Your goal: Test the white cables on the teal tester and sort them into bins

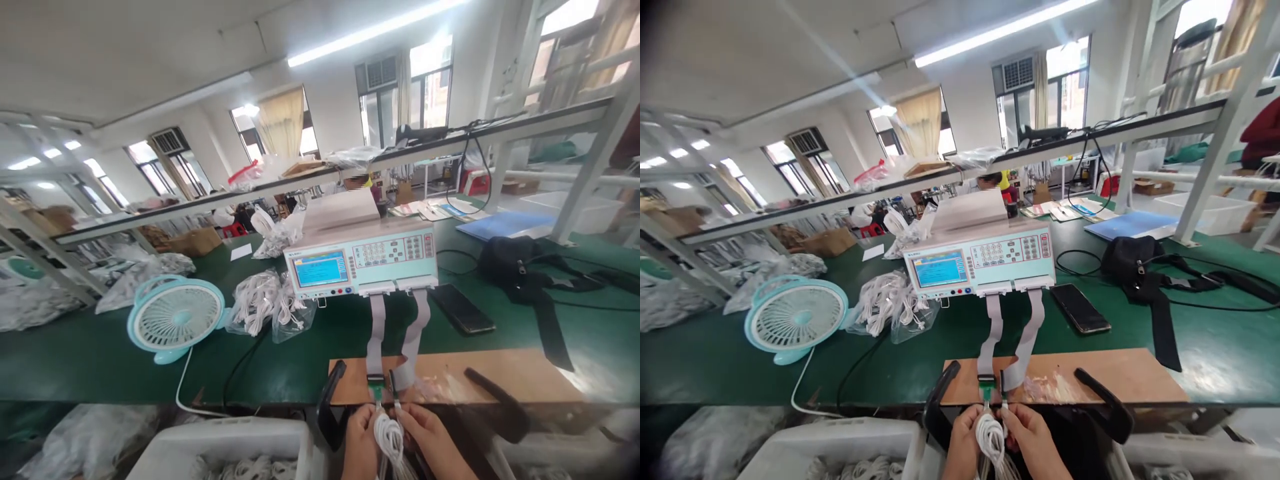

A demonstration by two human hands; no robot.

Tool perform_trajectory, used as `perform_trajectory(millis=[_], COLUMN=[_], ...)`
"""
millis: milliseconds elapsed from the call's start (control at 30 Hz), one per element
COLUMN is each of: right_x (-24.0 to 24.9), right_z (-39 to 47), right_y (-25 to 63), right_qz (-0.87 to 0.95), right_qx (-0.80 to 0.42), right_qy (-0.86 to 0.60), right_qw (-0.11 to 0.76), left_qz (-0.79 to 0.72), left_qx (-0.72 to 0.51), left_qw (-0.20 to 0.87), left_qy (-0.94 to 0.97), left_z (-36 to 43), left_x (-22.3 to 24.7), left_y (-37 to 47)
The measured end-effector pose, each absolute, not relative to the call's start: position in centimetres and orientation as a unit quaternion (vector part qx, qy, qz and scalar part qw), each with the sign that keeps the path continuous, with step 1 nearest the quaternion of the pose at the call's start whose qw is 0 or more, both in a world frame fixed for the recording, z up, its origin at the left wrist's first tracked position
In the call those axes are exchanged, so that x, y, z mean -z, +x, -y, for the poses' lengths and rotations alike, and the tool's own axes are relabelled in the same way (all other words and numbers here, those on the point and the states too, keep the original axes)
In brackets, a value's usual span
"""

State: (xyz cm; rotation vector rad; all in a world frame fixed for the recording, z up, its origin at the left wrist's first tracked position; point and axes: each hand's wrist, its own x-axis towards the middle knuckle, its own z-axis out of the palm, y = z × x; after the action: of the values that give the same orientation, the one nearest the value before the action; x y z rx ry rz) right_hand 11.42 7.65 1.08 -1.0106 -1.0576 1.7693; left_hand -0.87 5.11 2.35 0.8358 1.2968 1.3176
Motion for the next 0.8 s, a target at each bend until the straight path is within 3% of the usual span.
perform_trajectory(millis=[267, 633, 700, 800], right_x=[0.1, -1.8, -2.9, -4.0], right_z=[-7.7, -6.0, -5.2, -4.7], right_y=[10.9, 10.5, 12.2, 18.2], right_qz=[0.393, 0.431, 0.455, 0.557], right_qx=[-0.717, -0.664, -0.659, -0.621], right_qy=[-0.390, -0.421, -0.422, -0.451], right_qw=[0.424, 0.443, 0.425, 0.318], left_qz=[-0.550, -0.563, -0.545, -0.538], left_qx=[-0.550, -0.557, -0.546, -0.509], left_qw=[0.519, 0.499, 0.536, 0.613], left_qy=[0.355, 0.352, 0.343, 0.275], left_z=[-5.9, -4.7, -3.4, -1.6], left_x=[-0.4, -2.7, -3.1, -3.5], left_y=[-1.1, 0.3, 1.1, 1.5])
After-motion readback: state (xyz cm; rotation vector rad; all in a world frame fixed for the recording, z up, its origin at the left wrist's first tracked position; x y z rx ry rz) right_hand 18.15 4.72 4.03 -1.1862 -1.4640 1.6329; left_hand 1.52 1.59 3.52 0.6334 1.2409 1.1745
